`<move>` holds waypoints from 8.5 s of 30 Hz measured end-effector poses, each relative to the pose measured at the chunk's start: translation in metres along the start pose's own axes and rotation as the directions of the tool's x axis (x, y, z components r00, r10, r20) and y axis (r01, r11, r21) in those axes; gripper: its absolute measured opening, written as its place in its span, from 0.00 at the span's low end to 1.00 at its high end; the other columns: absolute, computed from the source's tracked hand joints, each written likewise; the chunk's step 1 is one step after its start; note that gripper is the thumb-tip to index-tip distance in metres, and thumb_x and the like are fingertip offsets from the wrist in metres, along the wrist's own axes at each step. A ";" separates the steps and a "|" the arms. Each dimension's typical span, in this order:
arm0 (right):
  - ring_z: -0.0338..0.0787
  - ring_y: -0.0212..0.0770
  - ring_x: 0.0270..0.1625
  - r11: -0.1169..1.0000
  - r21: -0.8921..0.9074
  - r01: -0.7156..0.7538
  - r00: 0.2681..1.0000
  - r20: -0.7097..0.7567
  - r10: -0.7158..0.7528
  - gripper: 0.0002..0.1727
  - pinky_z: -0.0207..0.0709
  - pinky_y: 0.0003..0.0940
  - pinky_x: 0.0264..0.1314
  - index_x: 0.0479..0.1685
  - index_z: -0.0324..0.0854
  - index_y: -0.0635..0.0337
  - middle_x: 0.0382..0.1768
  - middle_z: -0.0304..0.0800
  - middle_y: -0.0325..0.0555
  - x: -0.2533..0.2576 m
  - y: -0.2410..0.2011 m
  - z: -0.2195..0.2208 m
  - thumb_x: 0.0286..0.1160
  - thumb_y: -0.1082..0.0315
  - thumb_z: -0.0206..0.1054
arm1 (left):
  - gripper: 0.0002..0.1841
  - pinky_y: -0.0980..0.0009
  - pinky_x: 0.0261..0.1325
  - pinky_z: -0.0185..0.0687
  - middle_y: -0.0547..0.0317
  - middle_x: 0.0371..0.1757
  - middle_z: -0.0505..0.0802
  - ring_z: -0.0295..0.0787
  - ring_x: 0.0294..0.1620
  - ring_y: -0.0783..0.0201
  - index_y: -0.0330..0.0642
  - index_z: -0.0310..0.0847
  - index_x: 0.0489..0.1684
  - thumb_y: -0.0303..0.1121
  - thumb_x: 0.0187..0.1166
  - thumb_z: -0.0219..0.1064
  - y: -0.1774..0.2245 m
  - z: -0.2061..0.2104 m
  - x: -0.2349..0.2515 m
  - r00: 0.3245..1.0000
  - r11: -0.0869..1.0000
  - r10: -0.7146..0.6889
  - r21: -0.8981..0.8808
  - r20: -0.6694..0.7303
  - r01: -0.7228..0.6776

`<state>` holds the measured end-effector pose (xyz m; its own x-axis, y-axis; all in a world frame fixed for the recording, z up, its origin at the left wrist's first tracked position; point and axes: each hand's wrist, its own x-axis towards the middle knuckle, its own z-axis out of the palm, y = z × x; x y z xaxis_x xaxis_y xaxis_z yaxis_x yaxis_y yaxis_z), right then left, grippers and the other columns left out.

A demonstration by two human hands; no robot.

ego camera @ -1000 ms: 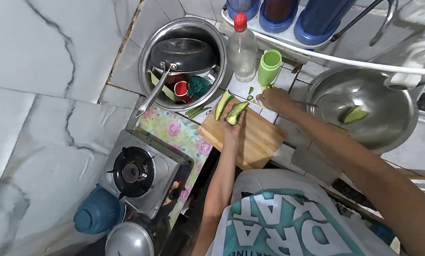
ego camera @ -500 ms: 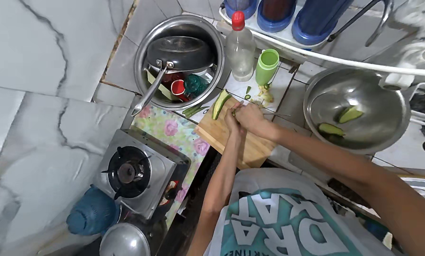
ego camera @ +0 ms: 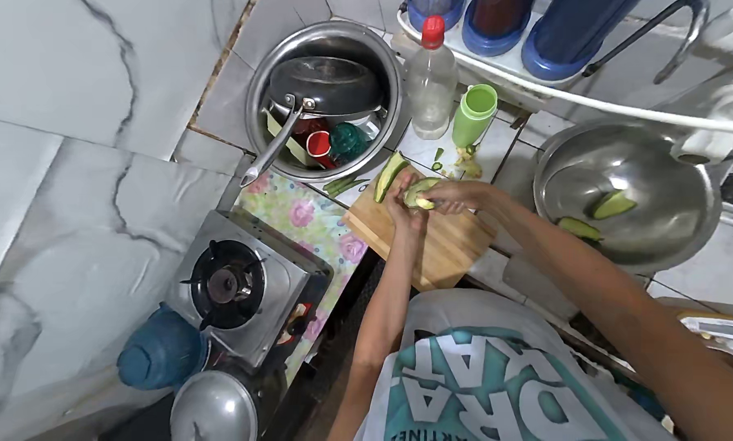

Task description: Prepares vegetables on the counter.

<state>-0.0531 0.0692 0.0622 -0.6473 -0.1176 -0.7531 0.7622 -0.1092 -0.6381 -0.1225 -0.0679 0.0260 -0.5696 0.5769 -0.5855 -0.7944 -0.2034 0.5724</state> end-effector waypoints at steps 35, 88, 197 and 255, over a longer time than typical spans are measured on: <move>0.89 0.70 0.57 0.455 -0.852 -0.257 0.886 -0.396 -0.241 0.10 0.80 0.66 0.54 0.47 0.87 0.75 0.49 0.90 0.70 -0.002 -0.046 0.041 0.79 0.81 0.60 | 0.21 0.78 0.35 0.79 0.66 0.42 0.92 0.84 0.33 0.75 0.48 0.88 0.54 0.44 0.93 0.45 -0.010 0.002 0.007 0.985 0.944 0.145 0.313 -0.097 -0.108; 0.91 0.66 0.50 0.207 -0.942 -0.265 0.915 -0.314 -0.255 0.11 0.82 0.57 0.46 0.53 0.84 0.74 0.46 0.89 0.68 0.050 -0.025 0.075 0.80 0.81 0.59 | 0.15 0.75 0.43 0.85 0.59 0.46 0.88 0.87 0.41 0.68 0.46 0.76 0.60 0.41 0.94 0.45 -0.001 -0.029 -0.006 0.949 0.928 -0.180 -0.364 -0.258 0.077; 0.84 0.68 0.68 0.592 -0.775 -0.221 0.594 -0.589 -0.549 0.24 0.73 0.67 0.69 0.73 0.84 0.52 0.60 0.88 0.63 0.026 0.085 0.011 0.79 0.79 0.64 | 0.31 0.30 0.67 0.74 0.28 0.71 0.82 0.79 0.70 0.29 0.39 0.80 0.72 0.50 0.75 0.75 0.063 -0.055 0.079 0.964 -0.238 0.224 0.967 0.144 -0.089; 0.91 0.67 0.53 0.559 -0.802 -0.211 0.874 -0.411 -0.259 0.12 0.82 0.67 0.49 0.59 0.86 0.60 0.50 0.92 0.63 0.015 0.020 0.044 0.81 0.72 0.64 | 0.12 0.56 0.45 0.88 0.44 0.50 0.83 0.86 0.45 0.50 0.41 0.71 0.59 0.35 0.87 0.50 -0.022 -0.008 -0.011 0.886 0.926 -0.281 -0.348 -0.369 0.148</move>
<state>-0.0478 0.0222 0.0456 -0.7601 0.3309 -0.5592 0.5686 0.7552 -0.3260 -0.1004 -0.0758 0.0151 -0.3595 0.2763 -0.8913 -0.8933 -0.3779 0.2431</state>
